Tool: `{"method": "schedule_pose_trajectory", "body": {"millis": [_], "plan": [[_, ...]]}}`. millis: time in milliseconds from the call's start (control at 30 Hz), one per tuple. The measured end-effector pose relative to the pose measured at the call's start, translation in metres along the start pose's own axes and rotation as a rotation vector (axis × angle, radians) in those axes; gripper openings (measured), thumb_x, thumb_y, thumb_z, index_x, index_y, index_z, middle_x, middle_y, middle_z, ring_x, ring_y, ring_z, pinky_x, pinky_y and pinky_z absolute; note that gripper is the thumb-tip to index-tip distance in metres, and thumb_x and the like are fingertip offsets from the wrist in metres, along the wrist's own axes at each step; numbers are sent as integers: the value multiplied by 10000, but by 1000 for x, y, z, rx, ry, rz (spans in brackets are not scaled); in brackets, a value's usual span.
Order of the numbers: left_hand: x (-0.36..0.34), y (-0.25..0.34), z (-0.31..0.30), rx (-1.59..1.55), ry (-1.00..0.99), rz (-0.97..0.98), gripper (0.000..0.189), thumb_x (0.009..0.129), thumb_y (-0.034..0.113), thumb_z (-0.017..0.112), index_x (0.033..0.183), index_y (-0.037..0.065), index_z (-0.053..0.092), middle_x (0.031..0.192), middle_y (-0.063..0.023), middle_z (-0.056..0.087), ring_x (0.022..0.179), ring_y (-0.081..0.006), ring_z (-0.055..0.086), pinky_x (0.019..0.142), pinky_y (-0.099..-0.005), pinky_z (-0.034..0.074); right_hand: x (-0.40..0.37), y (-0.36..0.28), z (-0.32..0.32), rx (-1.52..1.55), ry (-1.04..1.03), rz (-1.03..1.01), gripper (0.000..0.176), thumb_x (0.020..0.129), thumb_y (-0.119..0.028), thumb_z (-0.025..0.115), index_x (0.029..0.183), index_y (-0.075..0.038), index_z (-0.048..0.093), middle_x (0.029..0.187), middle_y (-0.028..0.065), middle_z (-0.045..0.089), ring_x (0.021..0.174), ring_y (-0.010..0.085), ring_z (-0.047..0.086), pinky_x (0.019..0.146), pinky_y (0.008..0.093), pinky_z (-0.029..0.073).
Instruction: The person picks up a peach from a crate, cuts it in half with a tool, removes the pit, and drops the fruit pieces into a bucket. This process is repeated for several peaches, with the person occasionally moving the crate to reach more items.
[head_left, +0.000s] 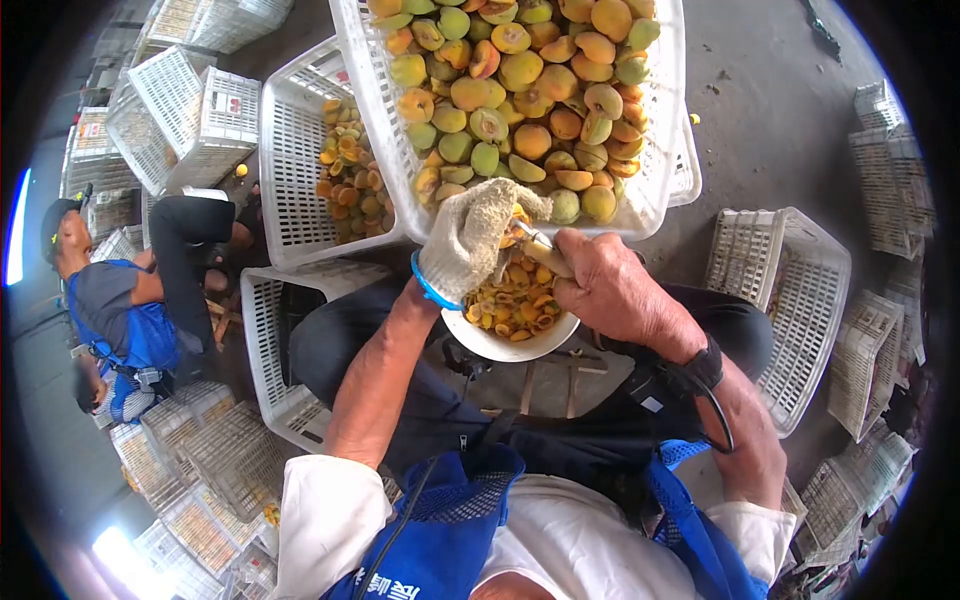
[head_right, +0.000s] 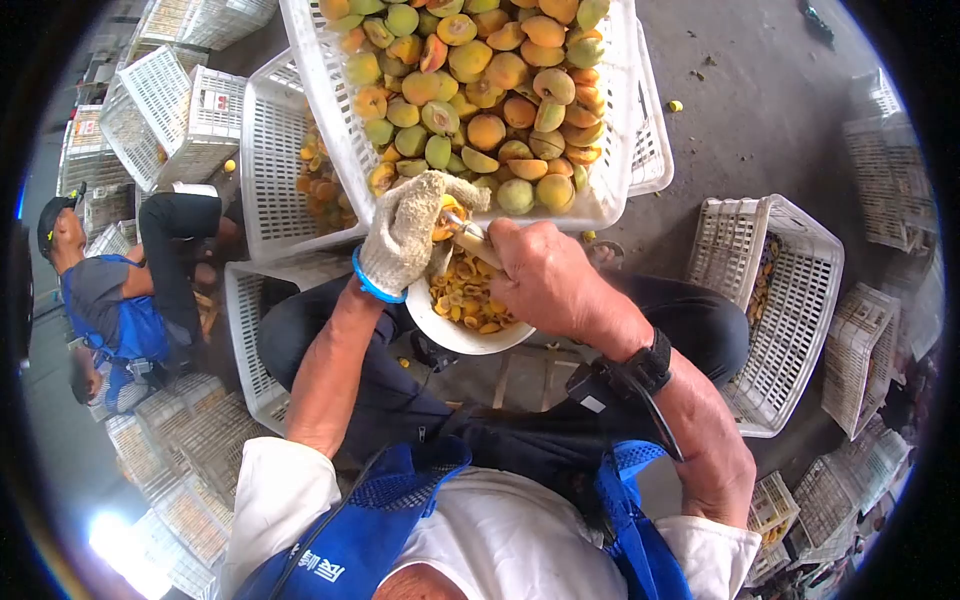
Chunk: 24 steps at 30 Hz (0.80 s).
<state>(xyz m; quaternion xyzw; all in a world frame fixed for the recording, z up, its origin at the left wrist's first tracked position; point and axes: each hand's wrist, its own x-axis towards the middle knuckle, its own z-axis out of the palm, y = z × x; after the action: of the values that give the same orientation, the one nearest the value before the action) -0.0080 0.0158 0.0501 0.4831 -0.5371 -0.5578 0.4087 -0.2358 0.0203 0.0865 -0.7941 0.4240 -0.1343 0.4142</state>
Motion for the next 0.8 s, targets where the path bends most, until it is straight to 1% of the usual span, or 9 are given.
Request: {"method": "schedule_pose_trajectory", "body": {"millis": [100,167,233,300,333,433,567,700,800], "plan": [[-6,-4,-7,-40,-62,-90,370,1140,232,440,1173,-23,706,1124,-134,752,1025,-178,707,937,-344,570,-5,-4,-9,-76,-80,12,314,816,-117,680,1072,14,553,822,276,630,861,513,635,760,555,531],[-13,-19,-19,343,-153,305,304,1088,119,565,1338,-47,620,1292,-145,690,1145,-181,663,1011,-335,549,-9,-2,-9,-51,-82,14,321,809,-117,679,1073,25,563,831,273,639,874,511,641,764,544,534],[-7,-14,-21,564,-219,266,300,1094,122,557,1340,-33,634,1256,-137,708,1126,-193,677,1014,-330,545,-10,1,-10,-36,-82,5,329,803,-116,679,1075,35,573,840,269,647,886,510,647,769,534,537],[0,2,-8,-128,-254,-160,304,1086,105,568,1353,-27,630,1305,-133,688,1176,-219,662,1045,-339,530,-11,4,-9,165,-76,97,270,792,-107,686,986,54,591,831,290,660,866,494,668,778,536,545],[-1,19,8,-43,-135,-95,430,1139,325,435,1177,-2,710,1082,-87,740,956,-157,688,869,-319,558,-11,7,-8,165,-70,97,270,792,-107,686,986,54,591,831,290,660,866,494,668,778,536,545],[-7,-51,-2,543,81,431,454,1122,385,480,1178,-5,706,1098,-86,737,972,-167,687,902,-337,552,-9,10,-5,221,-106,101,404,779,-81,655,1154,64,614,921,283,692,926,460,689,835,482,547],[-11,-20,-5,667,-28,520,395,1050,300,591,1280,-17,642,1231,-143,722,1068,-274,707,962,-400,546,-6,18,2,331,-127,120,434,792,-103,667,1192,62,632,891,242,685,861,351,697,818,450,549],[-5,26,10,-125,-180,-168,429,1108,357,525,1112,-23,725,1094,-112,764,1014,-183,712,903,-341,574,-4,2,-23,460,-280,213,372,787,-101,678,1092,105,626,792,238,654,755,312,673,765,428,549],[-6,24,14,-83,-189,-140,390,1096,323,546,1108,-25,723,1066,-110,763,1007,-176,709,897,-323,567,-5,-2,-29,457,-325,273,390,790,-120,680,1111,98,641,787,221,658,766,301,676,771,426,550]]}}
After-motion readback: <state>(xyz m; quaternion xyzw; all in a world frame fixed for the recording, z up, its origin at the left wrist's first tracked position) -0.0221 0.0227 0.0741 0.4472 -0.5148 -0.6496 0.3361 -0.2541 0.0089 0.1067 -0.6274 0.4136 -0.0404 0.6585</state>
